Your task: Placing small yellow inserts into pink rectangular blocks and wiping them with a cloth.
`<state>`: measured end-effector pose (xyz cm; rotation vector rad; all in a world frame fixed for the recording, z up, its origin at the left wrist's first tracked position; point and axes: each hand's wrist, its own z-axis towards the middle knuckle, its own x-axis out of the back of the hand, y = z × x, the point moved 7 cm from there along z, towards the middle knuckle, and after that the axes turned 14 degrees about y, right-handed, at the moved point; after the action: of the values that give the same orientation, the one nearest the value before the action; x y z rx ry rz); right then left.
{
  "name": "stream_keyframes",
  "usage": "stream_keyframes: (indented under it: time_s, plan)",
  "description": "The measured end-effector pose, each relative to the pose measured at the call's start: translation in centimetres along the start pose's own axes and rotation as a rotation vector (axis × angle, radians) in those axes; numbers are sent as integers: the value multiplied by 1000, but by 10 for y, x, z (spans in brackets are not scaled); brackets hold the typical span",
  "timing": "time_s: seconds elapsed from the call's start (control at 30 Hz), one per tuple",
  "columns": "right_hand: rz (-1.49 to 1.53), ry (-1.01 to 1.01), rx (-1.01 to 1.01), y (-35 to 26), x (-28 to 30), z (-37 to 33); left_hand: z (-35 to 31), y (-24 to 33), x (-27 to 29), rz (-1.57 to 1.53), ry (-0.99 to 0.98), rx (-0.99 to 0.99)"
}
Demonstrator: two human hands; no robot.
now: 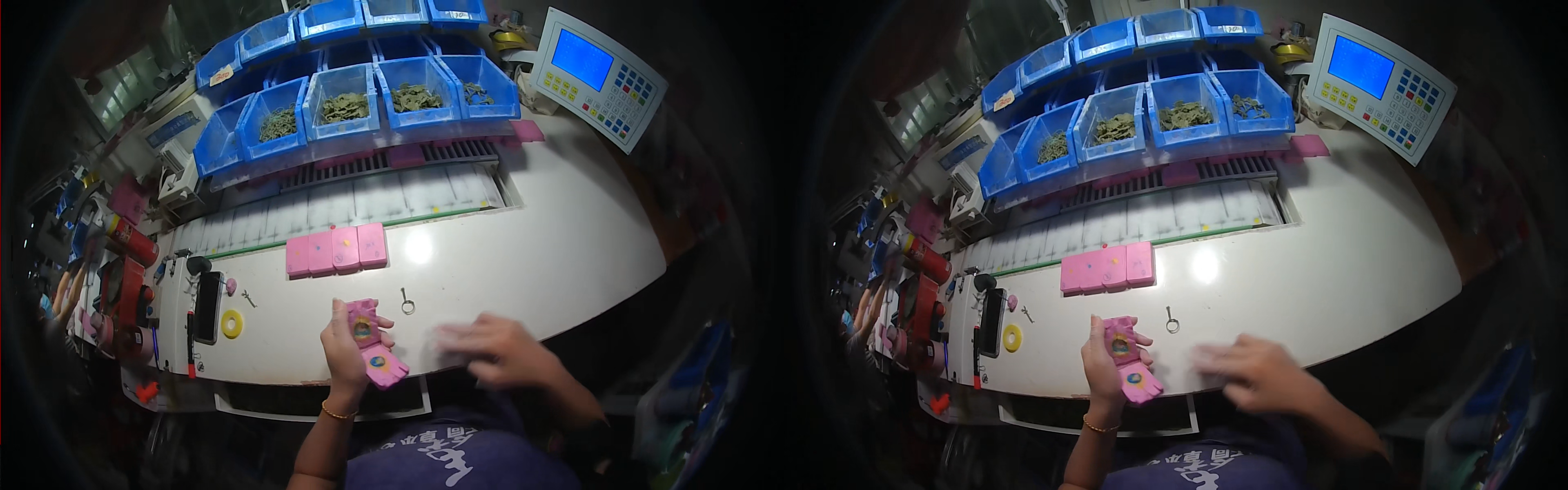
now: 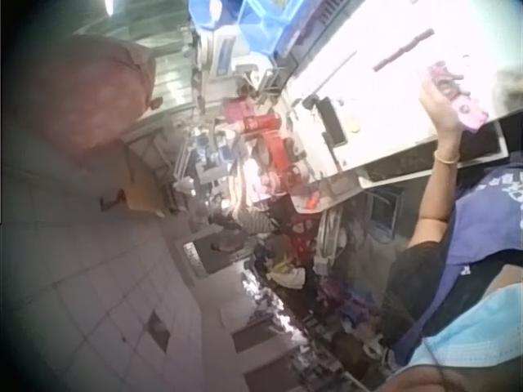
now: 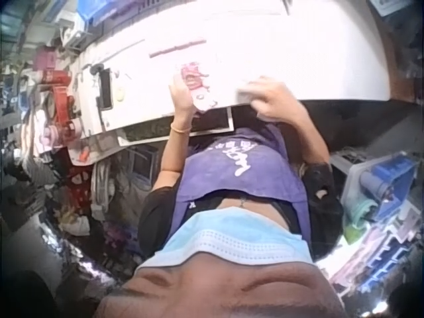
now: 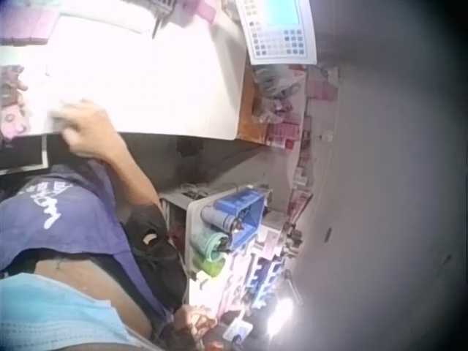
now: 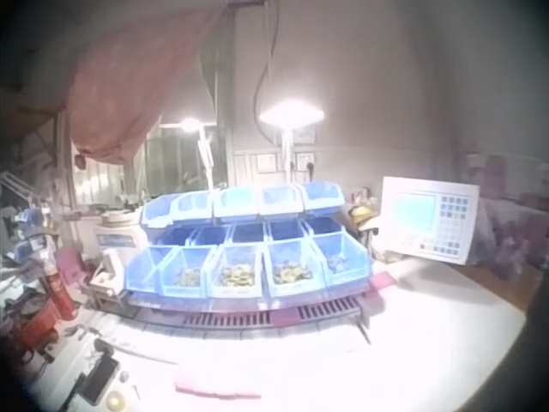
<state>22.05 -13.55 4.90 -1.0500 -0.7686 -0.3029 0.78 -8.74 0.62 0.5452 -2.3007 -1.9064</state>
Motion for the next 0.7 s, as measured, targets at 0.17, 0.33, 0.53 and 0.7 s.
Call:
stream_keyframes:
  time_s: [0.17,0.33,0.53,0.7]
  plan:
    - [-12,298,19,-14,7,10,-5,-14,-20,-239,-133,172]
    - [768,339,-334,0,-42,28,-23,-39,-22,-9,-315,-24]
    - [750,295,-315,5,-33,23,-44,8,-18,159,-360,-448]
    - [749,322,-269,10,-37,16,-44,1,-13,22,-345,-357]
